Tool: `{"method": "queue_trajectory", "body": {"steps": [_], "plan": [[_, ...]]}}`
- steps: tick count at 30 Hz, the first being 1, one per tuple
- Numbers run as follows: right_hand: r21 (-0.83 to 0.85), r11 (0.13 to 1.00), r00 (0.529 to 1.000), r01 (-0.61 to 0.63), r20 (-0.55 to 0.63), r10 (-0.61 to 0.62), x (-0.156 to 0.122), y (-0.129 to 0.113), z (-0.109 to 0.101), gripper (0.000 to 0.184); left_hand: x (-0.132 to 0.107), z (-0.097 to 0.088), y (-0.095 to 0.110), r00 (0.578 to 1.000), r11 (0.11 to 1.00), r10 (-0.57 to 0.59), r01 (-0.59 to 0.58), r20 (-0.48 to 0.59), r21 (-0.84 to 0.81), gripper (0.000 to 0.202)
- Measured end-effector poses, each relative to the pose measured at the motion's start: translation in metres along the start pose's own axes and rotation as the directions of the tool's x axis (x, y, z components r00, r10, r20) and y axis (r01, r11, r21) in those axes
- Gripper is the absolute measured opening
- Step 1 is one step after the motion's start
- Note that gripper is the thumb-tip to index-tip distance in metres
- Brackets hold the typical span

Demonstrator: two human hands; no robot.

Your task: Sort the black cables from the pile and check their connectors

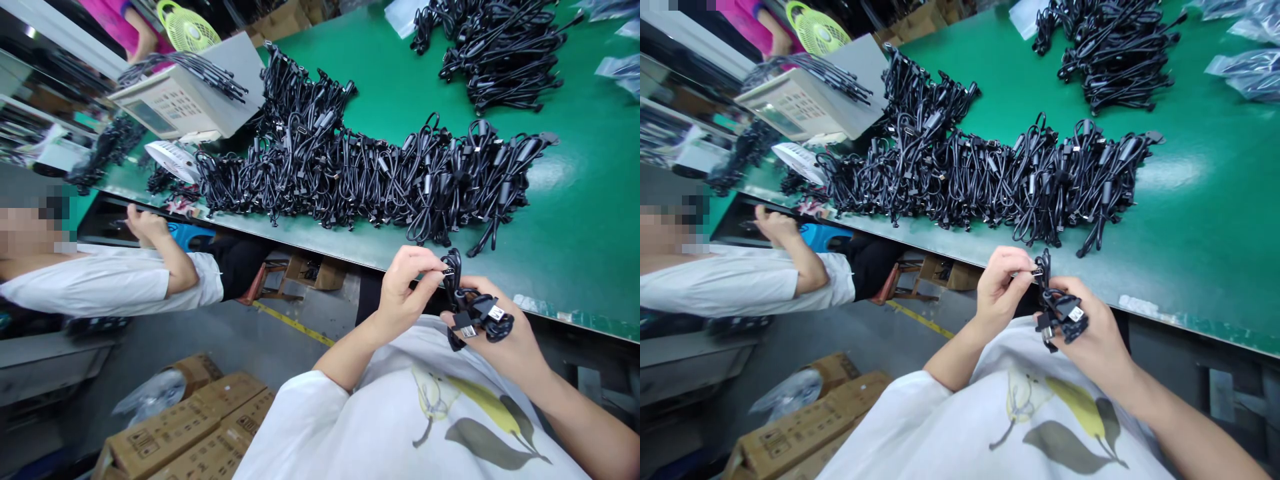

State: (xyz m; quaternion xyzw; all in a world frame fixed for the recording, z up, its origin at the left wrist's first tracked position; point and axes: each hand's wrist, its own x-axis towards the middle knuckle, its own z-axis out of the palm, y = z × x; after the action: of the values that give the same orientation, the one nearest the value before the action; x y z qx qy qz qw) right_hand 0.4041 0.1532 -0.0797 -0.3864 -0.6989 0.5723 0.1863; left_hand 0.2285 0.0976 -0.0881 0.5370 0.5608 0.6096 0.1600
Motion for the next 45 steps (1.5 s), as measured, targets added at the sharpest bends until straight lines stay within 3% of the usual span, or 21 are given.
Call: {"method": "queue_trajectory", "body": {"steps": [4, 7, 10, 14, 16, 20, 27, 31, 33, 36, 40, 45], "plan": [[0.190, 0.976, 0.993, -0.105, 0.065, 0.094, 0.010, 0.006, 0.000, 0.039, -0.003, 0.003, -0.007, 0.992, 0.988, -0.123, 0.125, 0.028, -0.087, 0.012], [0.461, 0.861, 0.976, -0.216, 0.078, 0.203, 0.021, 0.005, -0.001, 0.037, -0.009, 0.007, -0.010, 0.947, 0.893, -0.303, 0.321, 0.106, -0.316, 0.030], [0.618, 0.757, 0.960, -0.213, -0.013, 0.280, 0.029, -0.002, -0.007, 0.032, -0.020, 0.008, -0.005, 0.872, 0.743, -0.445, 0.486, 0.202, -0.460, 0.047], [0.678, 0.726, 0.952, -0.118, -0.130, 0.276, 0.032, -0.012, -0.016, 0.032, -0.031, 0.006, 0.009, 0.727, 0.616, -0.512, 0.682, 0.457, -0.395, 0.045], [0.674, 0.731, 0.956, -0.109, -0.130, 0.263, 0.032, -0.015, -0.017, 0.032, -0.033, 0.007, 0.014, 0.683, 0.605, -0.528, 0.719, 0.504, -0.341, 0.042], [0.668, 0.740, 0.955, -0.082, -0.159, 0.249, 0.032, -0.016, -0.016, 0.027, -0.033, 0.012, 0.013, 0.642, 0.569, -0.566, 0.758, 0.517, -0.320, 0.040], [0.702, 0.703, 0.954, -0.111, -0.122, 0.272, 0.033, -0.016, -0.017, 0.027, -0.028, 0.018, 0.007, 0.572, 0.306, -0.523, 0.818, 0.631, -0.488, 0.040], [0.668, 0.744, 0.940, 0.021, -0.268, 0.213, 0.033, -0.014, -0.013, 0.027, -0.024, 0.022, 0.007, 0.498, 0.178, -0.538, 0.856, 0.680, -0.486, 0.043], [0.679, 0.732, 0.940, 0.045, -0.276, 0.199, 0.034, -0.014, -0.010, 0.031, -0.023, 0.023, 0.007, 0.499, 0.164, -0.526, 0.854, 0.689, -0.494, 0.044], [0.719, 0.695, 0.947, -0.018, -0.212, 0.243, 0.034, -0.013, -0.008, 0.036, -0.024, 0.026, 0.006, 0.516, 0.177, -0.528, 0.844, 0.675, -0.507, 0.045], [0.709, 0.705, 0.937, -0.029, -0.225, 0.265, 0.031, -0.012, -0.006, 0.036, -0.026, 0.028, 0.002, 0.491, 0.164, -0.549, 0.857, 0.677, -0.488, 0.049], [0.628, 0.777, 0.938, -0.043, -0.243, 0.248, 0.024, -0.007, -0.009, 0.036, -0.029, 0.029, -0.003, 0.555, 0.276, -0.522, 0.828, 0.647, -0.488, 0.045]]}}
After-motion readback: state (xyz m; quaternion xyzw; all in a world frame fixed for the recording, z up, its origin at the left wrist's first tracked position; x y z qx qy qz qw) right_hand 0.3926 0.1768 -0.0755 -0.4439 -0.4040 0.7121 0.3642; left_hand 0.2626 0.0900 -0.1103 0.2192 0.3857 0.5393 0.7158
